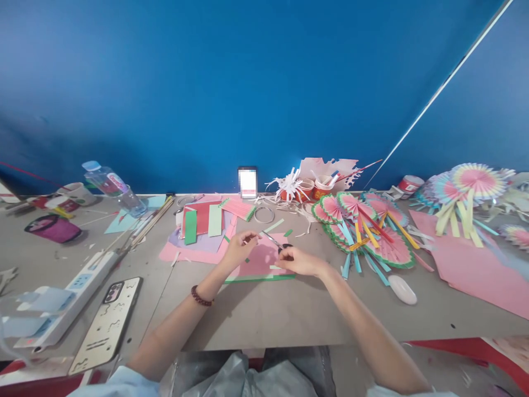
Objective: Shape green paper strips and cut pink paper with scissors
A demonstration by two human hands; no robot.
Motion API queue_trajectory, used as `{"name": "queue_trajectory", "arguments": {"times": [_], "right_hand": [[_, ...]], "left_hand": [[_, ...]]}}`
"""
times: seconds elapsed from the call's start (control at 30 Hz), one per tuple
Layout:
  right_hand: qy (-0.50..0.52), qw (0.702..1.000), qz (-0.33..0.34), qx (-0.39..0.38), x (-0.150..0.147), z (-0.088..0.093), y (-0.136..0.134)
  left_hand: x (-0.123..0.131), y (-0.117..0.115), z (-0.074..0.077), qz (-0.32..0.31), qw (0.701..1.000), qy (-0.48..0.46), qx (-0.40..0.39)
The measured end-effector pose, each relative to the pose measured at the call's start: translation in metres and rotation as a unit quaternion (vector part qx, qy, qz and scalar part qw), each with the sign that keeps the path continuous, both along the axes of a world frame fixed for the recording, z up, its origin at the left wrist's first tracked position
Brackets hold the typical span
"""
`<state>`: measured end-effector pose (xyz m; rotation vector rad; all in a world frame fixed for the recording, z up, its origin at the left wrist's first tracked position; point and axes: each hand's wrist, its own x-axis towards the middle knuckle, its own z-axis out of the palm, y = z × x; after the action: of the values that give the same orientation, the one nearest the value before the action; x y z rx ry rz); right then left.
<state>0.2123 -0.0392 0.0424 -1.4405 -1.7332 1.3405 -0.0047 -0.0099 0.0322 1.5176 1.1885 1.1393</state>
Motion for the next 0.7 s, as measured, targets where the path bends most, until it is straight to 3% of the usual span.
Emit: {"name": "queue_trajectory", "arguments": {"times": [0.1,0.23,0.43,0.7], "right_hand": [[-0.051,0.995,0.077,-0.027,0.007,-0.012,-0.008],[-0.081,0.994,0.067,-0.018,0.006,-0.014,-0.008],[-0.115,0.992,0.045,-0.007,-0.001,-0.014,-0.007],[-0.128,0.991,0.025,-0.014,-0.005,-0.017,-0.008]], "left_hand": [[0.002,-0.015,-0.001,-0.076,0.993,0.090,0.021],[-0.001,-0.051,-0.017,-0.121,0.965,0.217,0.084],[0.002,-0.101,-0.031,-0.082,0.910,0.369,0.169],[0.018,-0.116,-0.035,-0.032,0.875,0.449,0.182]]}}
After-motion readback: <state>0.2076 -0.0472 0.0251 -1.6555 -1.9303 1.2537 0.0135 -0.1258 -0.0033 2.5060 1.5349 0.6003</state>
